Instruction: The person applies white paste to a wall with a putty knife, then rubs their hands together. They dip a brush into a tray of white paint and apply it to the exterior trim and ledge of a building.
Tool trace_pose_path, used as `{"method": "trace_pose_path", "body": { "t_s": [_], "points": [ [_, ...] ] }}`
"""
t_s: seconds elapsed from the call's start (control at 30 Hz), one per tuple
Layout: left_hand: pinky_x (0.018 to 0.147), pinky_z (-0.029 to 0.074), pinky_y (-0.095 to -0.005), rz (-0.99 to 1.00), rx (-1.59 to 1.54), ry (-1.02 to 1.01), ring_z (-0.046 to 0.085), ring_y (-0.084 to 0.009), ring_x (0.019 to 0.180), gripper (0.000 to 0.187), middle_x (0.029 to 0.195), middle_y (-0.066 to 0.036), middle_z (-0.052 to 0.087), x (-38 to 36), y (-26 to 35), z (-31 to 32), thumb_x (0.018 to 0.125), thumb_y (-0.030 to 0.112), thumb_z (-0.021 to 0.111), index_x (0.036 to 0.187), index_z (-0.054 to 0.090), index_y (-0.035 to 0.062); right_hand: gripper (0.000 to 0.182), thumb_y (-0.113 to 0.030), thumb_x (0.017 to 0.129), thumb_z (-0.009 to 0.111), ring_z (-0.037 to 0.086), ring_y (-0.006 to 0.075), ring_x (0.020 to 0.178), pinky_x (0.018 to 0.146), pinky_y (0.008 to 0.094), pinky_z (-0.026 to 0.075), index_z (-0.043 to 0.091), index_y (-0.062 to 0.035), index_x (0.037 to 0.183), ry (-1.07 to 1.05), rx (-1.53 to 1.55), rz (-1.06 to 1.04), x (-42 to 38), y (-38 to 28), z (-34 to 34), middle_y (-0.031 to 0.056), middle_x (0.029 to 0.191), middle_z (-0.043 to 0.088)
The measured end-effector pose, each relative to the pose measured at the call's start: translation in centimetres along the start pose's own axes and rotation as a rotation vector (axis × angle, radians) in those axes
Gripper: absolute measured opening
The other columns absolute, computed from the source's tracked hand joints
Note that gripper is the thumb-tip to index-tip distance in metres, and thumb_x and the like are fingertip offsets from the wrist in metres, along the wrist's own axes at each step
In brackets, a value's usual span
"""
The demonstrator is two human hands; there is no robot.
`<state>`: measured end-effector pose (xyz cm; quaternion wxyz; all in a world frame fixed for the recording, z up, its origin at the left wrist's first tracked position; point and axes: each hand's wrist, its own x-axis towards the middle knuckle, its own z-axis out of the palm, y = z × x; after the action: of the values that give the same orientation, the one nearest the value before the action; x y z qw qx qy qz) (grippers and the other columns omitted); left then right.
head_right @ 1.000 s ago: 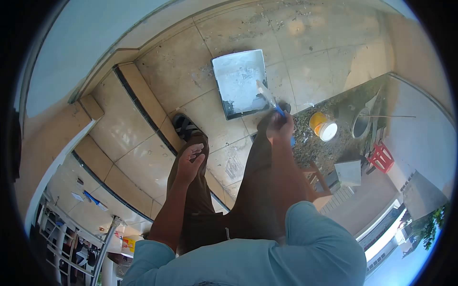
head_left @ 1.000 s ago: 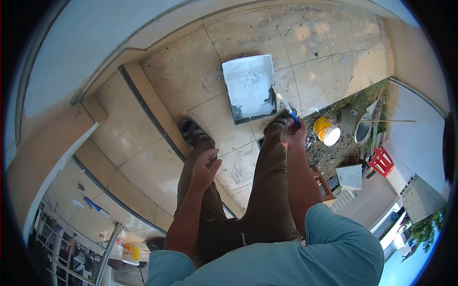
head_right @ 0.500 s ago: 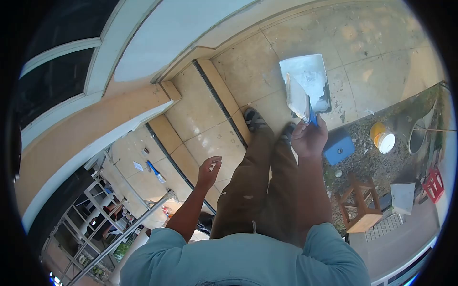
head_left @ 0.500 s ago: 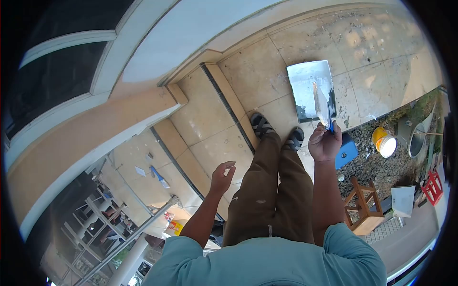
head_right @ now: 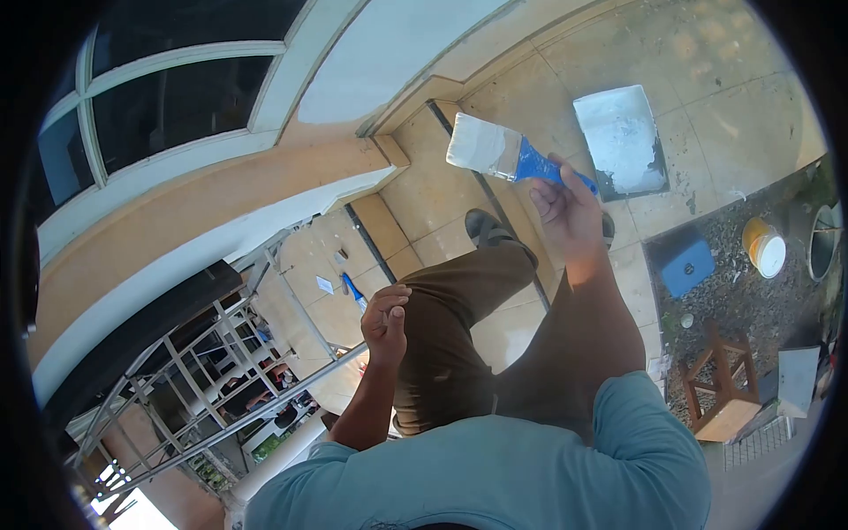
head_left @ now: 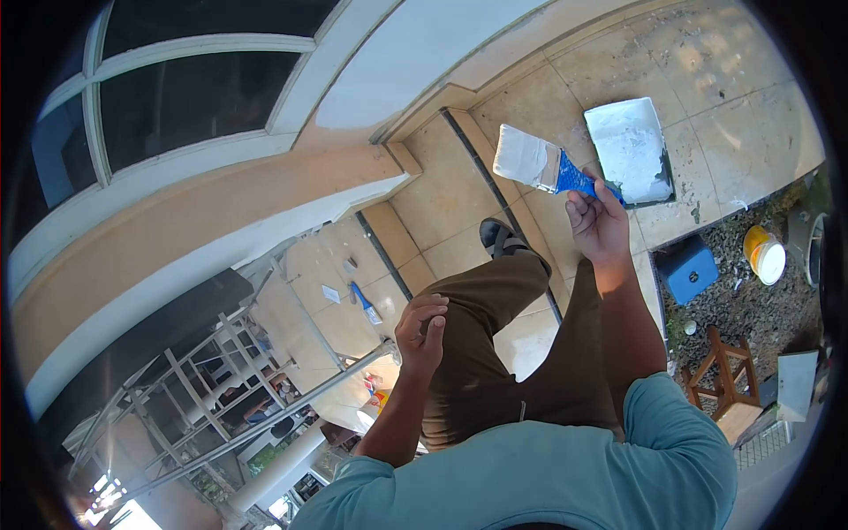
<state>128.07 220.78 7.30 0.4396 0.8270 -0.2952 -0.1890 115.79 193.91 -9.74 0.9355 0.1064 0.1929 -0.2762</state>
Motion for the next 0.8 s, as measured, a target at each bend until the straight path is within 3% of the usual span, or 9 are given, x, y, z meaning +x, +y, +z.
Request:
{"method": "trace_pose_path", "body": {
  "t_s": [0.07, 0.13, 0.2, 0.27, 0.47, 0.53, 0.57, 0.63, 0.8],
  "points": [
    [0.088, 0.049, -0.0355, 0.047, 0.077, -0.032, 0.064, -0.0255, 0.097, 0.006, 0.098, -0.013, 0.068, 0.0, -0.8, -1.6, 0.088, 0.006, 0.061, 0.090, 0.064, 0.0009, 0.034, -0.021, 0.099, 0.049, 0.070, 0.0262, 0.090, 0.080, 0.0379, 0.060, 0.050, -0.0001, 0.126, 0.053, -0.085, -0.006, 1.1, 2.3, 0.5, 0.0177, 0.101, 0.068],
    [0.088, 0.049, -0.0357, 0.097, 0.138, -0.071, 0.064, -0.0258, 0.097, 0.007, 0.098, -0.014, 0.068, 0.7, -2.9, -2.4, 0.088, 0.007, 0.061, 0.092, 0.065, 0.0012, 0.035, -0.021, 0.099, 0.050, 0.069, 0.0263, 0.091, 0.082, 0.0373, 0.057, 0.050, -0.0008, 0.128, -0.043, -0.075, -0.006, 2.3, 4.6, 1.4, 0.0157, 0.103, 0.068],
    [0.089, 0.050, -0.0361, 0.057, 0.137, -0.102, 0.064, -0.0258, 0.097, 0.009, 0.097, -0.013, 0.069, 1.5, -5.8, -2.6, 0.089, 0.008, 0.062, 0.094, 0.066, 0.0023, 0.037, -0.021, 0.098, 0.052, 0.068, 0.0268, 0.093, 0.085, 0.0374, 0.054, 0.050, -0.0009, 0.129, 0.170, -0.123, -0.011, 3.2, 6.8, 3.1, 0.0140, 0.106, 0.068],
    [0.088, 0.050, -0.0355, 0.016, 0.159, -0.123, 0.065, -0.0249, 0.097, 0.011, 0.098, -0.012, 0.069, 3.0, -8.8, -2.4, 0.089, 0.009, 0.063, 0.096, 0.067, 0.0023, 0.038, -0.021, 0.098, 0.052, 0.067, 0.0279, 0.097, 0.089, 0.0385, 0.054, 0.049, -0.0006, 0.130, 0.091, -0.187, -0.030, 5.2, 8.8, 0.8, 0.0143, 0.110, 0.067],
    [0.086, 0.049, -0.0318, -0.219, -0.017, -0.110, 0.065, -0.0223, 0.094, 0.016, 0.097, -0.012, 0.069, 7.7, -19.6, -2.8, 0.092, 0.014, 0.063, 0.099, 0.067, 0.0010, 0.037, -0.016, 0.097, 0.053, 0.066, 0.0261, 0.104, 0.090, 0.0366, 0.055, 0.050, -0.0009, 0.131, 0.185, -0.367, -0.020, 10.8, 17.6, -0.8, 0.0155, 0.116, 0.065],
    [0.085, 0.049, -0.0307, -0.445, -0.077, -0.046, 0.065, -0.0208, 0.093, 0.019, 0.098, -0.012, 0.069, 9.1, -22.0, -3.0, 0.093, 0.016, 0.062, 0.102, 0.066, 0.0001, 0.038, -0.016, 0.097, 0.053, 0.066, 0.0272, 0.104, 0.091, 0.0378, 0.054, 0.048, -0.0018, 0.132, 0.236, -0.409, -0.021, 13.1, 21.3, -0.3, 0.0145, 0.116, 0.065],
    [0.085, 0.049, -0.0307, -0.457, -0.097, -0.042, 0.065, -0.0208, 0.093, 0.019, 0.098, -0.012, 0.069, 9.4, -23.5, -3.2, 0.093, 0.016, 0.062, 0.102, 0.066, 0.0001, 0.039, -0.016, 0.097, 0.053, 0.066, 0.0275, 0.105, 0.090, 0.0380, 0.054, 0.047, -0.0026, 0.133, 0.230, -0.401, -0.035, 14.2, 23.2, -0.3, 0.0144, 0.117, 0.064],
    [0.084, 0.049, -0.0318, -0.516, -0.106, -0.118, 0.065, -0.0223, 0.094, 0.026, 0.101, -0.012, 0.069, 9.4, -26.6, -3.2, 0.093, 0.023, 0.063, 0.106, 0.065, 0.0012, 0.048, -0.020, 0.094, 0.059, 0.062, 0.0292, 0.108, 0.091, 0.0417, 0.052, 0.043, -0.0015, 0.136, 0.222, -0.415, -0.044, 16.1, 26.8, -0.2, 0.0127, 0.120, 0.059],
    [0.085, 0.050, -0.0350, -0.654, 0.020, -0.342, 0.065, -0.0264, 0.098, 0.036, 0.104, -0.013, 0.068, 9.4, -27.5, -4.2, 0.090, 0.034, 0.065, 0.113, 0.064, 0.0071, 0.039, -0.017, 0.096, 0.055, 0.065, 0.0287, 0.106, 0.087, 0.0383, 0.056, 0.046, 0.0000, 0.130, 0.158, -0.341, 0.001, 19.3, 32.3, -0.4, 0.0136, 0.121, 0.059]
  ]
}}
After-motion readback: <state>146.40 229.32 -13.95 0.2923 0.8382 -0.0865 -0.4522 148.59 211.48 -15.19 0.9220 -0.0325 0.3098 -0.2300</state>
